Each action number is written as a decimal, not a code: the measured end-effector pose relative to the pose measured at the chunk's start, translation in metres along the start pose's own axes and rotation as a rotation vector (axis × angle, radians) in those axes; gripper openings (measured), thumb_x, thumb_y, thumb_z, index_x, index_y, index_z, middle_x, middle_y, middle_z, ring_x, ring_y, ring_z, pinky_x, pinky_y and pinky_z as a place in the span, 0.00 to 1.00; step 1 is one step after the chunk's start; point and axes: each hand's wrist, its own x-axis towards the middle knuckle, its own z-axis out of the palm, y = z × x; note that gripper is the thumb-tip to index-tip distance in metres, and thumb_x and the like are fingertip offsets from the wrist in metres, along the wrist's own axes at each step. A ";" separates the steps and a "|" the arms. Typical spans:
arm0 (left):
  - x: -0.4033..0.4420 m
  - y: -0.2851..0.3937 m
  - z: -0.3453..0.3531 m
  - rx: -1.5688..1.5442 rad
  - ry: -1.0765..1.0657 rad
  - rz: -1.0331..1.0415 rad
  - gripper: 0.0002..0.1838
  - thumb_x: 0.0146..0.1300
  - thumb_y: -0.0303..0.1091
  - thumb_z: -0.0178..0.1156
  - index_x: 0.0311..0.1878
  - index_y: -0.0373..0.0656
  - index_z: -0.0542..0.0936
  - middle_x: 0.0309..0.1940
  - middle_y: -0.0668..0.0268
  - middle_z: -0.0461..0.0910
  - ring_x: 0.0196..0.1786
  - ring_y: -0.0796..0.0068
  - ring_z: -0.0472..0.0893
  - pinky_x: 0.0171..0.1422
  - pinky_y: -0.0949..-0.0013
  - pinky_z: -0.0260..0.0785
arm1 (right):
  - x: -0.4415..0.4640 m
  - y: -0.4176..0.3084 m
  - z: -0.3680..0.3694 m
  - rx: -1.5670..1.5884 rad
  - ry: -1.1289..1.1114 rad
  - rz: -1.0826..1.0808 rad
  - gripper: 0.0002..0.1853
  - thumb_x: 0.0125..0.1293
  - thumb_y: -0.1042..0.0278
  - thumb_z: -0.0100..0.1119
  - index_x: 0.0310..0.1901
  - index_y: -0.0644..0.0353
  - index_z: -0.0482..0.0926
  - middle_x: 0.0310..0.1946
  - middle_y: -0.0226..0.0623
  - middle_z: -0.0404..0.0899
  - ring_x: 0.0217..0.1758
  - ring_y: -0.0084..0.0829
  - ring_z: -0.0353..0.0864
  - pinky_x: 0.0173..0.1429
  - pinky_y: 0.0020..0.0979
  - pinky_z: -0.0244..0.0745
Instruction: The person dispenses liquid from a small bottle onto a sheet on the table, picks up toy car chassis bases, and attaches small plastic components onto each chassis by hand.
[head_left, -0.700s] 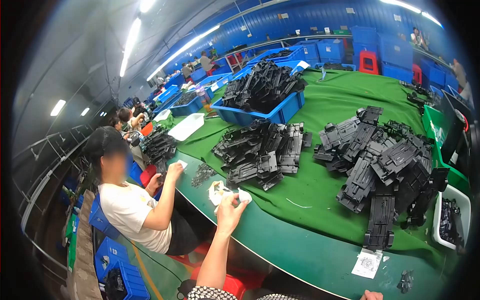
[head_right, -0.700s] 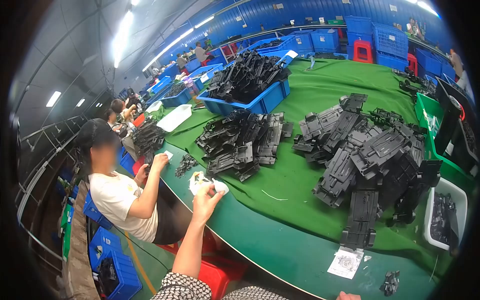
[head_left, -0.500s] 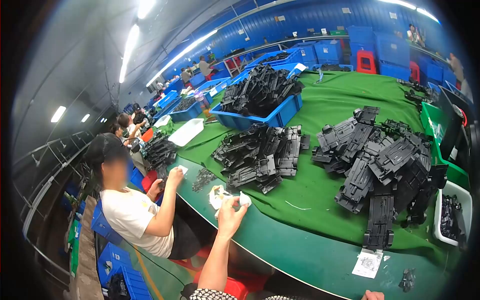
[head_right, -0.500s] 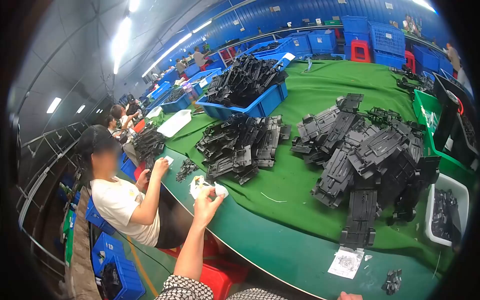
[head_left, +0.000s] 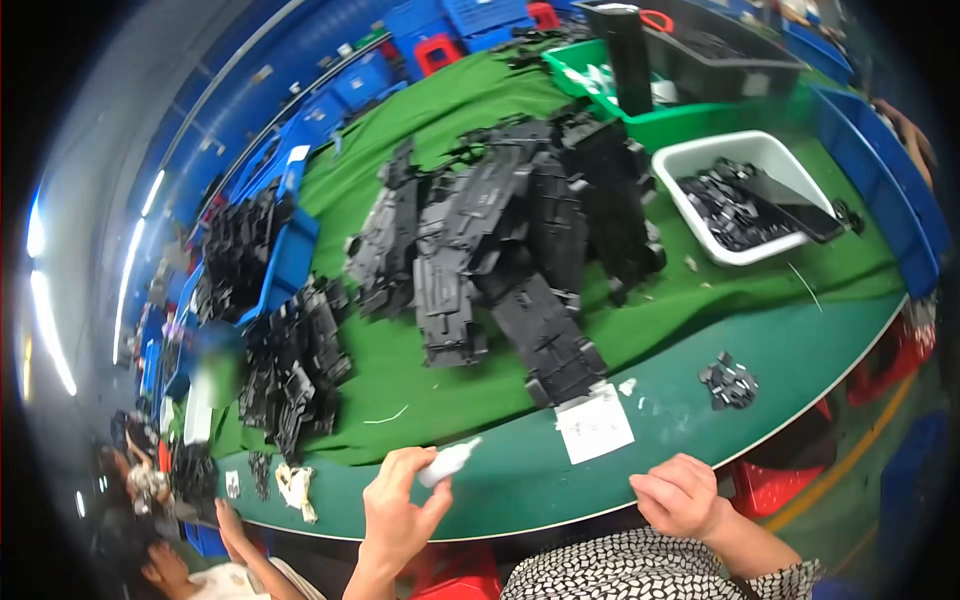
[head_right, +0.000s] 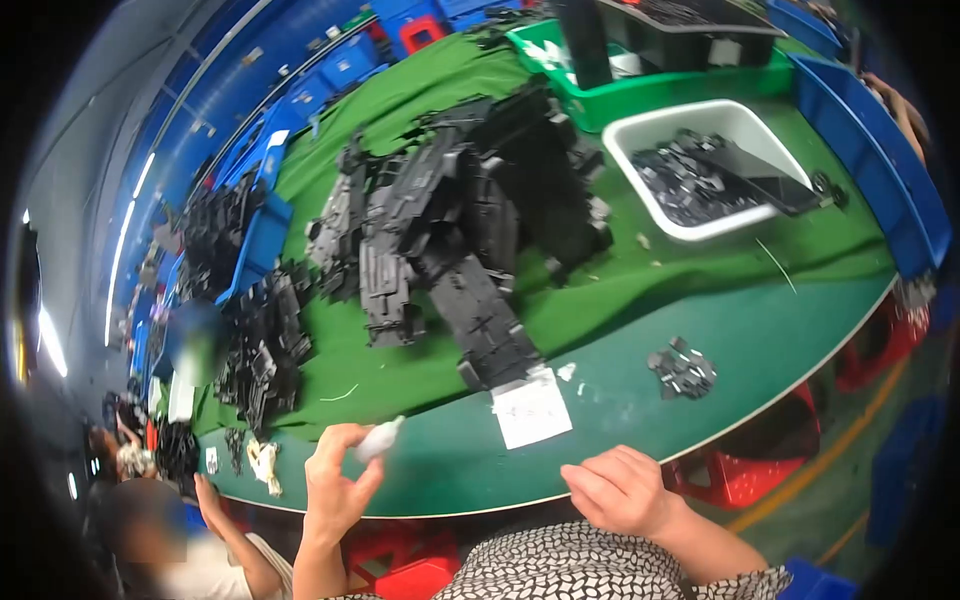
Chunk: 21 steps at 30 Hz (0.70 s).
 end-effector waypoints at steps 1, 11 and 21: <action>0.006 0.008 0.000 0.006 -0.063 0.034 0.18 0.46 0.25 0.67 0.43 0.39 0.78 0.38 0.58 0.80 0.38 0.59 0.81 0.42 0.64 0.75 | 0.000 0.001 0.000 0.012 0.012 -0.006 0.16 0.44 0.80 0.66 0.38 0.62 0.80 0.28 0.33 0.75 0.24 0.30 0.75 0.26 0.28 0.72; 0.051 0.051 0.020 0.062 -0.275 0.279 0.18 0.47 0.23 0.68 0.45 0.39 0.79 0.38 0.58 0.78 0.38 0.58 0.80 0.41 0.63 0.74 | -0.004 0.003 0.001 0.062 0.063 0.000 0.17 0.43 0.80 0.66 0.40 0.62 0.80 0.28 0.31 0.75 0.24 0.27 0.76 0.26 0.26 0.72; 0.062 0.061 0.024 0.120 -0.406 0.320 0.18 0.49 0.24 0.67 0.45 0.37 0.78 0.40 0.57 0.78 0.40 0.56 0.79 0.44 0.61 0.73 | -0.007 0.006 0.001 0.104 0.082 0.000 0.18 0.45 0.79 0.64 0.42 0.61 0.79 0.28 0.29 0.76 0.24 0.26 0.75 0.26 0.25 0.70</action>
